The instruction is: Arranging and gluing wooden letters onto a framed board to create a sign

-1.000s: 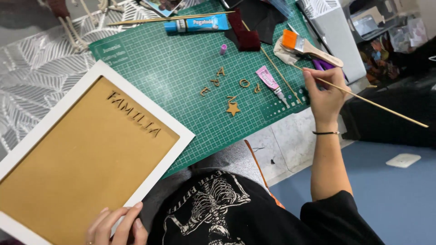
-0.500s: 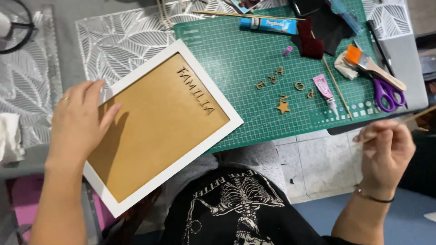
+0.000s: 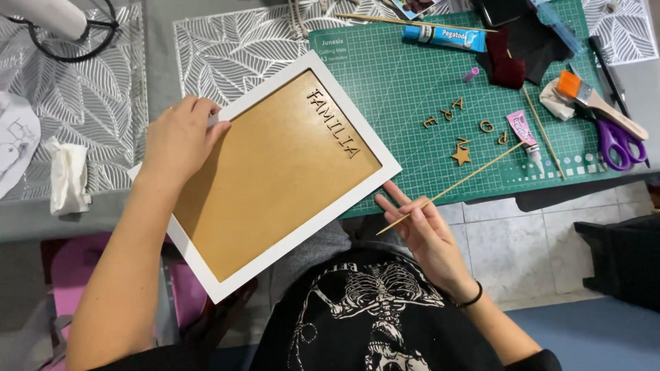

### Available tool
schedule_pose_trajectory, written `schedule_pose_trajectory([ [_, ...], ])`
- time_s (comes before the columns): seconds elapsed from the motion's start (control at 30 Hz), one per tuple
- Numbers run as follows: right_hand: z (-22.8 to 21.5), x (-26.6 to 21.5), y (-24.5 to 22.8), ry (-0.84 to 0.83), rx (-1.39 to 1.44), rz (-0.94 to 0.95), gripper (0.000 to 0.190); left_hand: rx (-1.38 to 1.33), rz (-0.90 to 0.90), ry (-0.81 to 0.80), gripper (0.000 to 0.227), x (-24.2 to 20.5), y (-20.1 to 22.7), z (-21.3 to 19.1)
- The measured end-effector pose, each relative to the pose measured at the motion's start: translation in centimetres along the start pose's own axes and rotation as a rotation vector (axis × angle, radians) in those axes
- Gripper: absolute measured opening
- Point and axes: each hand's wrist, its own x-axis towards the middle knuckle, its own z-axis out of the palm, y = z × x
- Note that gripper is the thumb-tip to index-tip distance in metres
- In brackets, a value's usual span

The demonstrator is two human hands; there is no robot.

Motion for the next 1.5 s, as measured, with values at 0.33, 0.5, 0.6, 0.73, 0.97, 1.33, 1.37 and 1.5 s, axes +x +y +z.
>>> schedule_pose_trajectory([
  [0.33, 1.1, 5.2, -2.4, -0.010, 0.021, -0.026, 0.022, -0.179, -0.107, -0.089, 0.034, -3.4, 0.7, -3.2],
  [0.5, 1.3, 8.6, -2.8, 0.035, -0.090, -0.072, 0.022, -0.280, -0.240, -0.214, 0.041, -6.0, 3.3, -2.4],
  [0.6, -0.3, 10.1, -1.7, 0.033, -0.105, -0.119, 0.021, -0.258, -0.258, -0.219, 0.038, -7.2, 5.4, -2.8],
  [0.73, -0.9, 12.1, -2.0, 0.036, -0.129, -0.112, 0.022, -0.296, -0.317, -0.172, 0.049, -7.8, 8.8, -5.4],
  [0.97, -0.3, 14.8, -3.8, -0.004, -0.257, -0.121, 0.024, -0.377, -0.320, -0.061, 0.051, -7.3, 11.4, -3.3],
  [1.33, -2.3, 14.6, -5.0, -0.027, -0.389, -0.217, 0.027, -0.465, -0.325, 0.007, 0.055, -7.4, 12.5, -3.4],
  [1.37, -2.1, 13.9, -6.1, -0.055, -0.451, -0.253, 0.024, -0.483, -0.344, 0.010, 0.059, -7.4, 12.5, -3.6],
  [1.5, -5.5, 11.6, -11.7, -0.060, -0.611, -0.368, 0.021, -0.392, -0.347, 0.101, 0.058, -8.3, 11.6, -3.7],
])
